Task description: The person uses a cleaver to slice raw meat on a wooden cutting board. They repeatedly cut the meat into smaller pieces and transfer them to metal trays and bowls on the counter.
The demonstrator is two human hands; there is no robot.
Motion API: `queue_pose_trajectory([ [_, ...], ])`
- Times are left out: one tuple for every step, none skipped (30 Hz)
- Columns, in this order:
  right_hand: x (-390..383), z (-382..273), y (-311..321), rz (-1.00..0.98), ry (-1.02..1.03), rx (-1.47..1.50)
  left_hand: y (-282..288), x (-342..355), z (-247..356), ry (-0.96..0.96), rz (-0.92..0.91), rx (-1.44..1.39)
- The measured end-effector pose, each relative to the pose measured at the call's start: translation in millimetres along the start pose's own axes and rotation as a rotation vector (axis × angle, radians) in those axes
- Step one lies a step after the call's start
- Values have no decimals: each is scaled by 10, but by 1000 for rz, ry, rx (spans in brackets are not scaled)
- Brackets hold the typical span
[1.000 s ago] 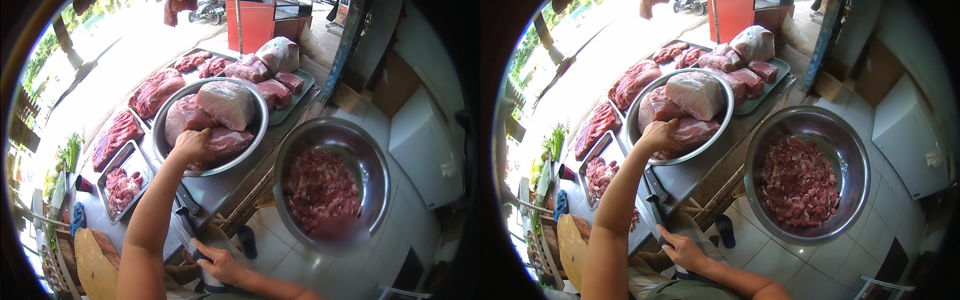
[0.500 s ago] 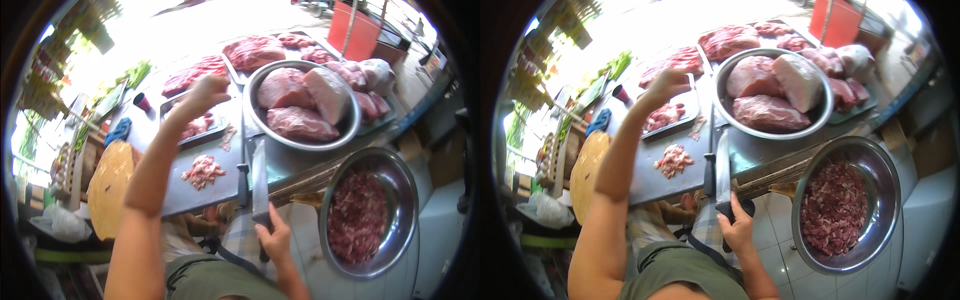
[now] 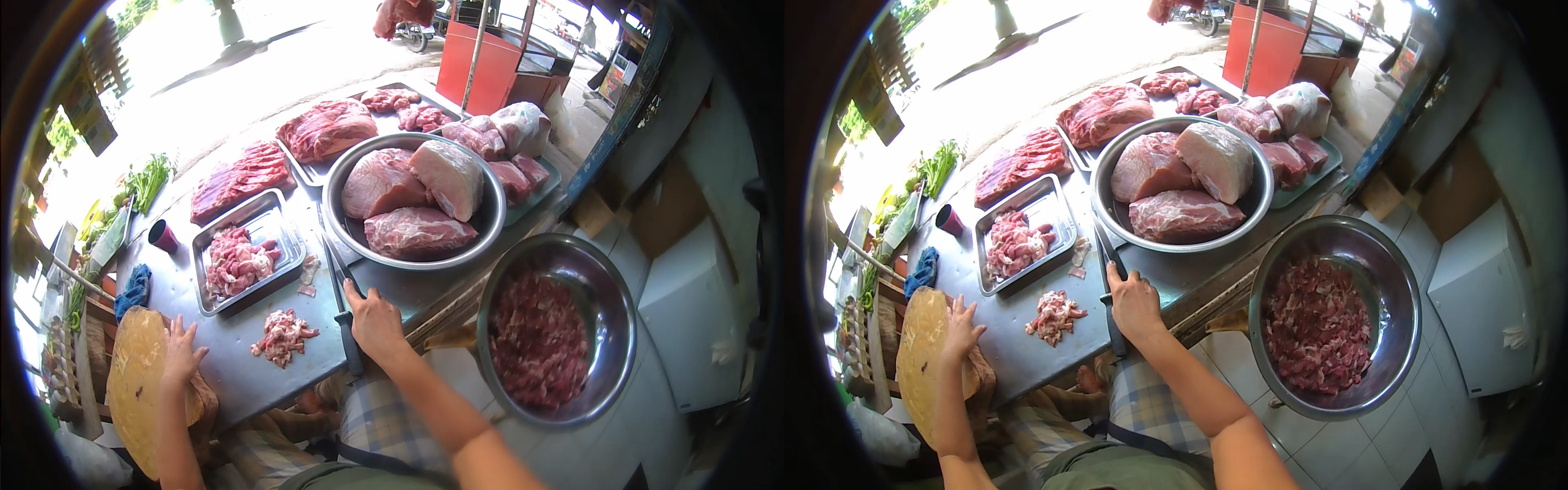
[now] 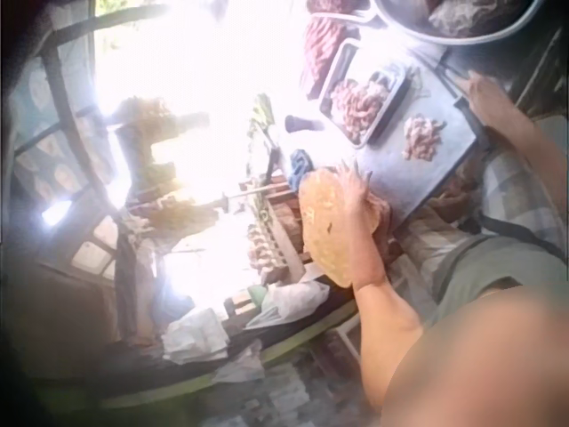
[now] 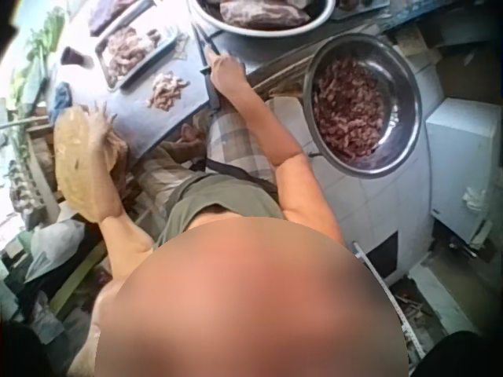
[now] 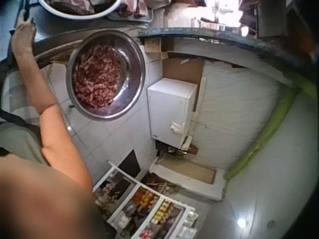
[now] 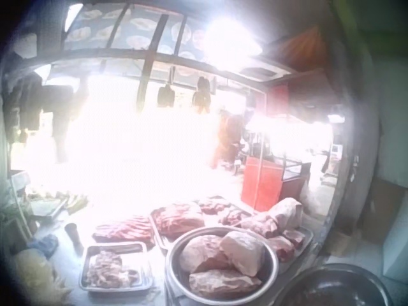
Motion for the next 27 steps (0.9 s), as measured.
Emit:
queue_pose_trajectory([
  [75,30,-48,0,-3,-38,-66,-32,-27,-6,-9,56],
  [135,64,-104,-17,-24,-80,-110,-50,-57,-21,-8,103],
  [173,79,-142,-15,-14,-90,-84,-48,-87,-7,63,-106],
  [211,82,-174,-4,-1,-101,-91,-38,-122,-20,100,-128],
  [245,89,-204,0,3,-121,-107,-24,-159,-27,126,-154],
  [275,106,-233,-8,-5,-148,-128,-7,-200,-20,143,-182],
  [302,123,-260,-17,-7,-143,-160,-2,-217,-39,154,-179],
  [323,116,-300,-39,2,-137,-187,1,-240,-44,155,-174],
  [346,119,-330,-51,2,-146,-204,10,-249,-56,158,-171],
  [363,144,-318,-31,4,-181,-210,20,-247,-61,174,-157],
  [385,161,-335,-10,-15,-142,-210,12,-239,-76,185,-143],
  [384,188,-356,-15,-25,-109,-209,9,-209,-99,195,-129],
  [390,199,-374,-13,-28,-94,-212,7,-196,-99,182,-125],
  [379,219,-380,-28,-37,-109,-216,7,-185,-91,165,-117],
  [341,225,-362,-29,-26,-94,-214,4,-156,-105,159,-114],
  [271,220,-308,-12,-17,-78,-214,-1,-147,-101,151,-105],
  [193,191,-217,25,15,-29,-216,-2,-149,-88,146,-94],
  [114,192,-128,-1,17,11,-211,-7,-149,-90,146,-100],
  [55,158,51,80,105,220,-212,-8,-156,-89,147,-106],
  [-42,161,253,112,168,427,-219,-9,-166,-87,146,-113],
  [-155,197,449,93,184,618,-221,-3,-183,-82,151,-117],
  [-254,311,671,83,167,867,-229,10,-193,-81,152,-121],
  [-369,477,882,28,108,1111,-240,20,-200,-86,149,-123],
  [-481,710,1175,128,62,1191,-251,30,-206,-89,146,-130],
  [-610,1056,1403,238,-133,1239,-252,40,-215,-91,147,-138],
  [-592,1370,1634,414,-109,1196,-251,48,-225,-90,150,-147],
  [-563,1712,1824,567,-91,1068,-254,54,-229,-93,151,-151],
])
Point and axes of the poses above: each hand's wrist, its own x-axis towards the middle knuckle, its own y-axis out of the back of the hand, z = x × y, the point moved 7 cm from there along x, towards the middle knuckle, and after that the axes turned 14 degrees about y, right-handed, at the moved point
